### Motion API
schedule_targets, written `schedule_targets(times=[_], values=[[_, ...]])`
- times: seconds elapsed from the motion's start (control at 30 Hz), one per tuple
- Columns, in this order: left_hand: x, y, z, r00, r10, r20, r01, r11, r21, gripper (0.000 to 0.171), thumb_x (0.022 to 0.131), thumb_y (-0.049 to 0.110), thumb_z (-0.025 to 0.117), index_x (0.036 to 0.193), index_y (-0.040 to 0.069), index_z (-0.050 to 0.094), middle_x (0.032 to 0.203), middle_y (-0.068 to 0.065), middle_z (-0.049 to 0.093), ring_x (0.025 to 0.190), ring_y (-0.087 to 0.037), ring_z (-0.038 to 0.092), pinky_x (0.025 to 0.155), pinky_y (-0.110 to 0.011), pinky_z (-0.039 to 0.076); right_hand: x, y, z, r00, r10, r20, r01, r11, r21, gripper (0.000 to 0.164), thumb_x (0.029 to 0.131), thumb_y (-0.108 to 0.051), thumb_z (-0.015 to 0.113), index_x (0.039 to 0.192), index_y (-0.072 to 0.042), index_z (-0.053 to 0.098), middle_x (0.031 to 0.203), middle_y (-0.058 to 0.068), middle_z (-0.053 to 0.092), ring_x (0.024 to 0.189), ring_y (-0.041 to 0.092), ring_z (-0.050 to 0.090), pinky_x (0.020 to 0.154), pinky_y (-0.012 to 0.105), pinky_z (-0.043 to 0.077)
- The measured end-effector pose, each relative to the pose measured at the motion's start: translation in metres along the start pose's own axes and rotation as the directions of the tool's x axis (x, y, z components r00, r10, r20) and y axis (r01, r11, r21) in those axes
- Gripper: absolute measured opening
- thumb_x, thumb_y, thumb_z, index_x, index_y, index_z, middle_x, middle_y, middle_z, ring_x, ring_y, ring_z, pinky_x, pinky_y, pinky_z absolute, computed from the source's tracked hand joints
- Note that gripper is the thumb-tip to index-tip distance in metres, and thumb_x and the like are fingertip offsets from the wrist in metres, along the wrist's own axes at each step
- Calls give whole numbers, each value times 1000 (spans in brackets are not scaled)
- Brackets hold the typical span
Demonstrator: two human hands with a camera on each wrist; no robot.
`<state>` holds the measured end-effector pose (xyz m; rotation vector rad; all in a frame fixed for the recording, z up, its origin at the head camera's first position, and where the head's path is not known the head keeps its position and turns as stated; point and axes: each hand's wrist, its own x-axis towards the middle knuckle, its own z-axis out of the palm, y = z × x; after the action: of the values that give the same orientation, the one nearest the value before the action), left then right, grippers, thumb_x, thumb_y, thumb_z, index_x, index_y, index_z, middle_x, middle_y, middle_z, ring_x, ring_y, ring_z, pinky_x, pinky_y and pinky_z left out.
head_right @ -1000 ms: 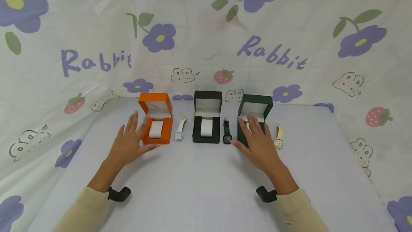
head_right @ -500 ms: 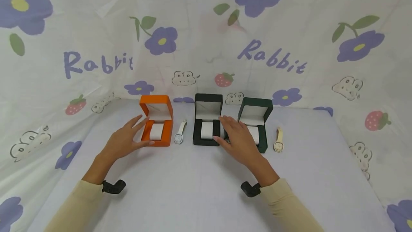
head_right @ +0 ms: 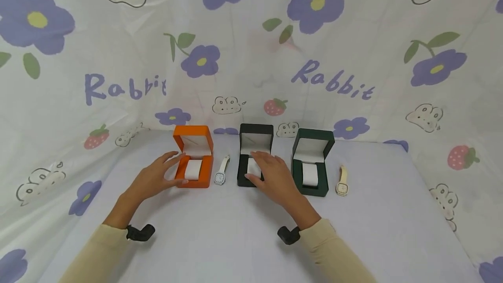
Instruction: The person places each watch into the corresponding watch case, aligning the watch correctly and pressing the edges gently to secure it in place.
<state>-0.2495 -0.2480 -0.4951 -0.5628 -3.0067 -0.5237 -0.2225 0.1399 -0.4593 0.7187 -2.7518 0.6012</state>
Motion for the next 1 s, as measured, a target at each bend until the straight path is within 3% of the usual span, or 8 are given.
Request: schedule_targets(times=[0.33,0.77,1.0], values=[[10,-7,1,999,-23,49,24,999,-36,80,84,57,77,152,26,49,157,-15,41,141,-39,41,103,-65,45,22,-17,21,998,51,30,-51,999,-7,57,94,-42,73,138,-8,61,146,13,56,135,34,51,114,57,38],[26,-7,1,993,7,118,5,995,-97,73,84,44,83,148,22,55,153,-11,46,142,-35,42,111,-58,41,44,-35,51,996,33,86,-22,992,-120,53,90,-45,76,128,-8,69,141,13,61,134,29,53,113,52,41],[30,-6,3,989,4,145,6,998,-69,75,82,46,83,147,20,56,152,-13,47,141,-35,43,111,-58,42,52,-45,70,992,43,118,-19,981,-193,56,88,-51,76,125,-8,71,139,11,62,134,29,53,115,54,38]])
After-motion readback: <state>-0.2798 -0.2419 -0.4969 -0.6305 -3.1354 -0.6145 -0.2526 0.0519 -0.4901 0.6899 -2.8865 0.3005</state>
